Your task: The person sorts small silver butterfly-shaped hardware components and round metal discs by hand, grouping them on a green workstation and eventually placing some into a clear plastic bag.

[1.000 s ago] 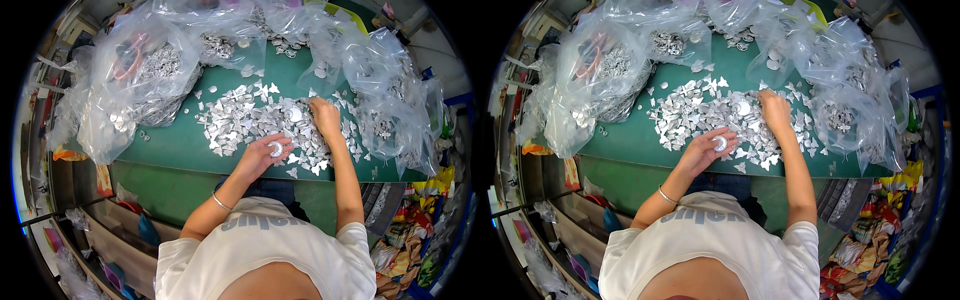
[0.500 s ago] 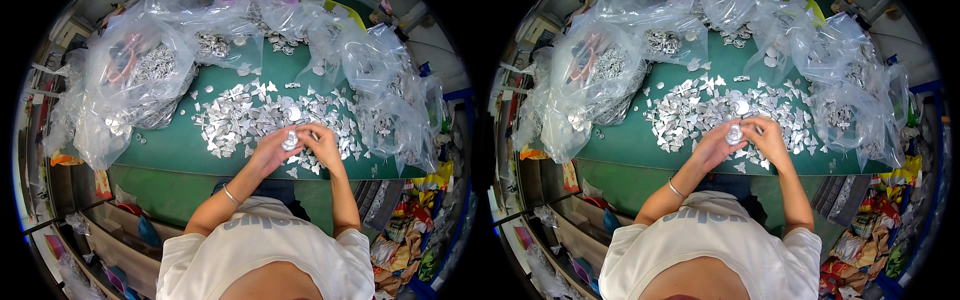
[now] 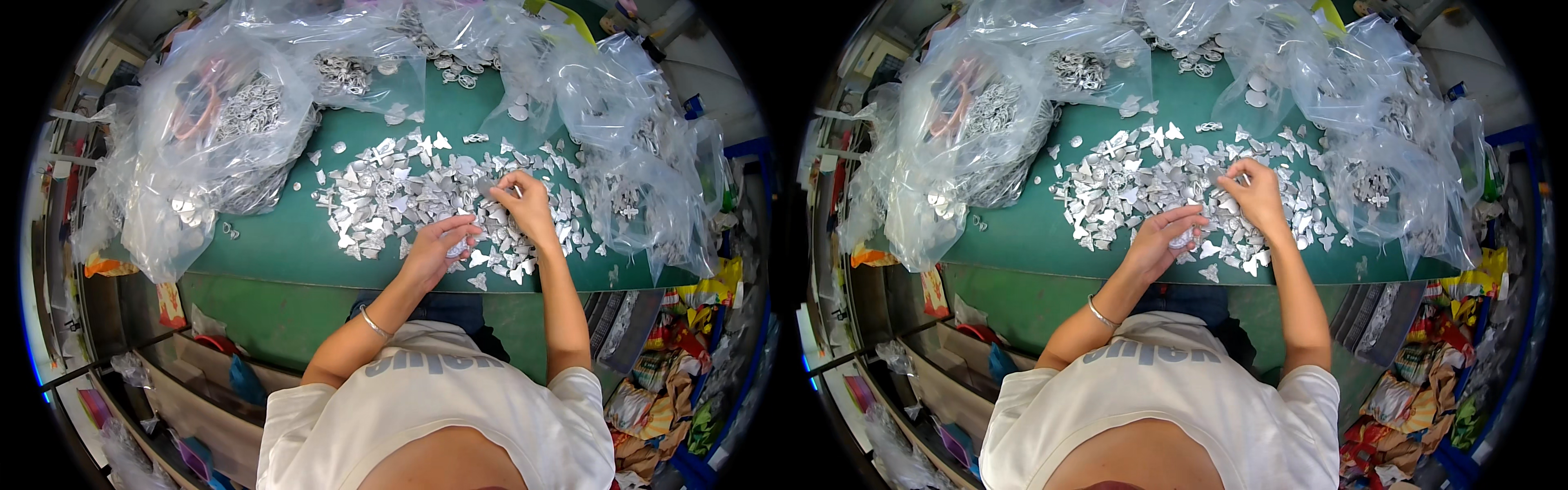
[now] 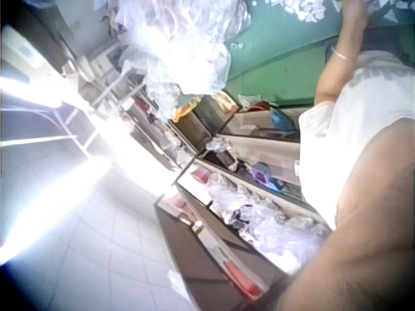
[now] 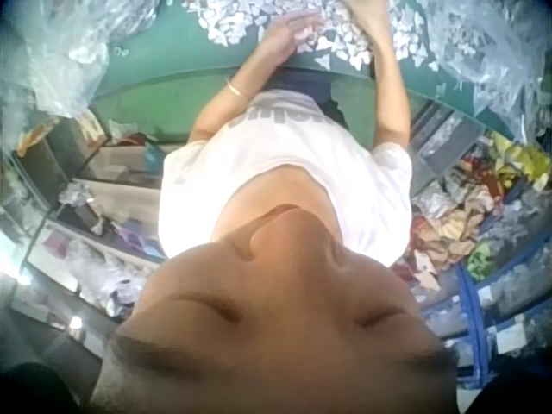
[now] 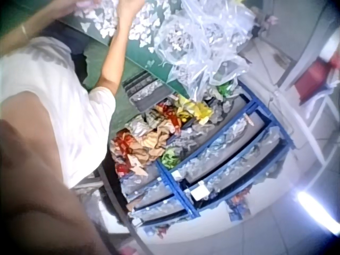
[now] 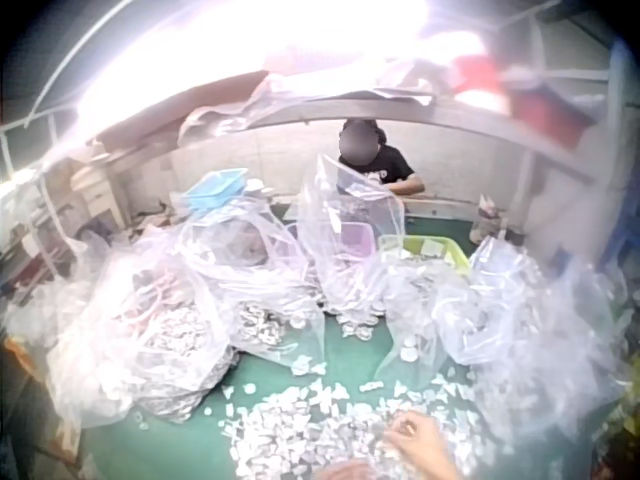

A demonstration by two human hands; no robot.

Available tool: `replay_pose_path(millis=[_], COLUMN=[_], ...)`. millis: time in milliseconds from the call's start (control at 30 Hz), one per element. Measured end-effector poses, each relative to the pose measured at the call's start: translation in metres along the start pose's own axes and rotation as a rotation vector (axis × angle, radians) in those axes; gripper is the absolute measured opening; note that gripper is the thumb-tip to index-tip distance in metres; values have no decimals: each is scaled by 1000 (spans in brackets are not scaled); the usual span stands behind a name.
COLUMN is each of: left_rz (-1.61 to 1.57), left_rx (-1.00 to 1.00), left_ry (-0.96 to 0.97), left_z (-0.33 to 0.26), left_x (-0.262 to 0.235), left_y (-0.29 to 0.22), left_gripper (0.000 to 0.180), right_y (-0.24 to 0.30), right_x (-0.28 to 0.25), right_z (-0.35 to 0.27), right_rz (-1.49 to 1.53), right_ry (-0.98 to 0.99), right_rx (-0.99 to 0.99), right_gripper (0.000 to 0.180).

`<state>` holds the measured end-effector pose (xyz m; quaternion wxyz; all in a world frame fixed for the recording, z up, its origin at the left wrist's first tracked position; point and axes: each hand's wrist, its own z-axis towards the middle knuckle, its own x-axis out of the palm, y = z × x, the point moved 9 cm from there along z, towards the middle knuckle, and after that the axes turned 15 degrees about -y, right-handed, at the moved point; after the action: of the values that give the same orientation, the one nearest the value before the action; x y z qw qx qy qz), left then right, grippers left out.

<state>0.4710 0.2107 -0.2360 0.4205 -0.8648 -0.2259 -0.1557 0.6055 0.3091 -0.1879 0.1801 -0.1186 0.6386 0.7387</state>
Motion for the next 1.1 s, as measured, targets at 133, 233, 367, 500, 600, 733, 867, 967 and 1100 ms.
replay_pose_path(millis=[133,233,367,500,600,733,867,967,1100], left_rz=[-307,-408,-299,-211,-299,-462,-314,-185,-89], left_rx=[-288,-309,-272,-165,-207,-287,-225,-95,-43], left_ry=[44,107,77,194,212,264,235,138,-83], left_z=[-1,3,-1,-10,-13,-13,-16,-16,-7], left_x=[20,27,22,28,32,34,31,22,-1], left_y=[14,20,14,7,7,9,8,6,8], left_gripper=[38,33,35,44,43,42,41,36,30], right_y=[22,50,23,9,1,14,20,31,36], right_x=[-15,-18,-60,-44,-51,-46,-53,-57,-33], right_z=[-37,-59,-53,-58,-54,-53,-53,-58,-65], right_rz=[82,39,-266,-517,-388,-460,-441,-383,-511], right_ry=[3,52,-231,-128,-115,-134,-228,-347,-251], right_rx=[125,-189,-210,-188,-146,-217,-255,-291,-397], right_gripper=[7,11,27,37,33,25,15,12,14])
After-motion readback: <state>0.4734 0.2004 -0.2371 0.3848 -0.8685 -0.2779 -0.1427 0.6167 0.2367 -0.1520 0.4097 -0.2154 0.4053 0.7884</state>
